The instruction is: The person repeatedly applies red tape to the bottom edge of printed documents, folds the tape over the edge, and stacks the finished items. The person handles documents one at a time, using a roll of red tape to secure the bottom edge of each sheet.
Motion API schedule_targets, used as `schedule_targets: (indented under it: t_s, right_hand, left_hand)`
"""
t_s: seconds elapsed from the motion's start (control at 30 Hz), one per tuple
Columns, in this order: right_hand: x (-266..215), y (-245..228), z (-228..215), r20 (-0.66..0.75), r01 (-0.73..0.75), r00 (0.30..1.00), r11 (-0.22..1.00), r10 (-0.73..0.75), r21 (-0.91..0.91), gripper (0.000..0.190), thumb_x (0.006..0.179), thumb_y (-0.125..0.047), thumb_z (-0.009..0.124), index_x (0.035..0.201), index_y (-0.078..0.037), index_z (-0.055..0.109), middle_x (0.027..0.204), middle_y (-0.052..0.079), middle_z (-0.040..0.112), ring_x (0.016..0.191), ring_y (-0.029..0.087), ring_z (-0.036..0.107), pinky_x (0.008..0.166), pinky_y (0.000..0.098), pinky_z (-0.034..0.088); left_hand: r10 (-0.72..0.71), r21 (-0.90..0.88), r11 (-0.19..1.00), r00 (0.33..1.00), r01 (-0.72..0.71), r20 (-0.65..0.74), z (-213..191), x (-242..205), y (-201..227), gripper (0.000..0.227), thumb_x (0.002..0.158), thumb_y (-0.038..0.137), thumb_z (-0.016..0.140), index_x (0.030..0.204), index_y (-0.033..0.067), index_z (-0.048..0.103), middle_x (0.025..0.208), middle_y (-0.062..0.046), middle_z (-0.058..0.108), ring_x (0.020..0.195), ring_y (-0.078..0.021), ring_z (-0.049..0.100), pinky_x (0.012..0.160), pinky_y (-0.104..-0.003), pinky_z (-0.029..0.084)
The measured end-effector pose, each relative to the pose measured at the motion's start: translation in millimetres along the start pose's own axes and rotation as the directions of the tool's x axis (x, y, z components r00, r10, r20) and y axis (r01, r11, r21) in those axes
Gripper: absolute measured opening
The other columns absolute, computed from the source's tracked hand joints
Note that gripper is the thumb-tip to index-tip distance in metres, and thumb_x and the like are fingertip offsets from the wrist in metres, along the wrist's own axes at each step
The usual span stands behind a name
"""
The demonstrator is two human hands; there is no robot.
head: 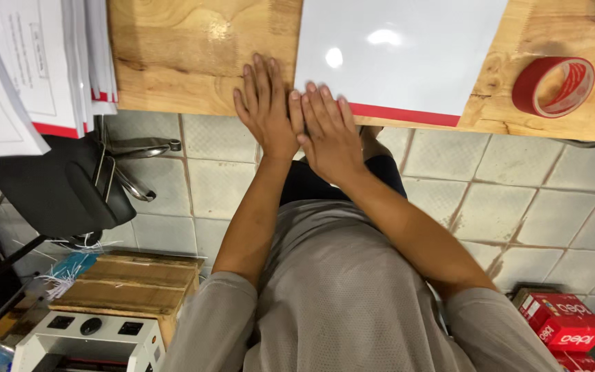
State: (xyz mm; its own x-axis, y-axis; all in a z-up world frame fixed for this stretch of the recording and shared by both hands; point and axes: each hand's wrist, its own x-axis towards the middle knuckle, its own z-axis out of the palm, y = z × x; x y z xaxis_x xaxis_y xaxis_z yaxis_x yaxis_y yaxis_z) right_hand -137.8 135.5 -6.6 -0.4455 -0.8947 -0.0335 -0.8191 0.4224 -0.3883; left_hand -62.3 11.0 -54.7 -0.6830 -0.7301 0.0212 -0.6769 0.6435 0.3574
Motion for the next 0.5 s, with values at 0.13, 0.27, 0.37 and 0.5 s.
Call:
schedule_targets:
  t_s: [0.13,0.27,0.37,0.5]
  right_hand:
    - [-26,14,11,0.251,-0.131,0.962,0.987,0.104,0.089,0.08,0.102,-0.045,0.054,0.164,-0.007,0.02,0.171,0.009,0.011,0.158,0.025,0.012,0.128,0.0449,0.014]
    - [-75,75,-23,0.163,-0.182,0.967,0.978,0.198,-0.105,0.068,0.105,-0.035,0.054,0.162,-0.006,0.031,0.171,0.01,0.026,0.158,0.027,0.024,0.128,0.0441,0.021]
    - [-123,105,-53,-0.011,-0.322,0.946,0.94,0.323,-0.113,0.057,0.106,-0.022,0.056,0.158,-0.002,0.04,0.165,0.017,0.041,0.154,0.031,0.041,0.13,0.045,0.028]
    - [-167,128,-84,-0.187,-0.421,0.904,0.872,0.384,-0.25,0.055,0.105,-0.021,0.06,0.151,0.008,0.05,0.151,0.027,0.056,0.142,0.037,0.056,0.119,0.0423,0.043]
  left_hand:
    - [0.048,-0.022,0.999,0.998,-0.049,-0.033,-10,2,1,0.055,0.109,0.036,0.043,0.157,0.0115,0.047,0.168,-0.013,0.033,0.158,-0.0312,0.027,0.128,-0.054,0.006]
    - [0.049,-0.047,0.998,0.998,-0.051,-0.044,-8,2,7,0.052,0.109,0.032,0.044,0.157,0.0112,0.047,0.168,-0.013,0.035,0.159,-0.0324,0.026,0.129,-0.055,0.006]
    - [0.029,-0.075,0.997,1.0,-0.029,0.001,-15,0,5,0.056,0.107,0.03,0.047,0.159,0.0095,0.043,0.169,-0.015,0.033,0.16,-0.0343,0.025,0.128,-0.057,0.004]
    - [0.146,-0.214,0.962,0.982,-0.168,-0.117,-27,6,25,0.067,0.107,0.034,0.053,0.163,0.0043,0.031,0.17,-0.021,0.025,0.16,-0.0415,0.016,0.129,-0.06,0.003]
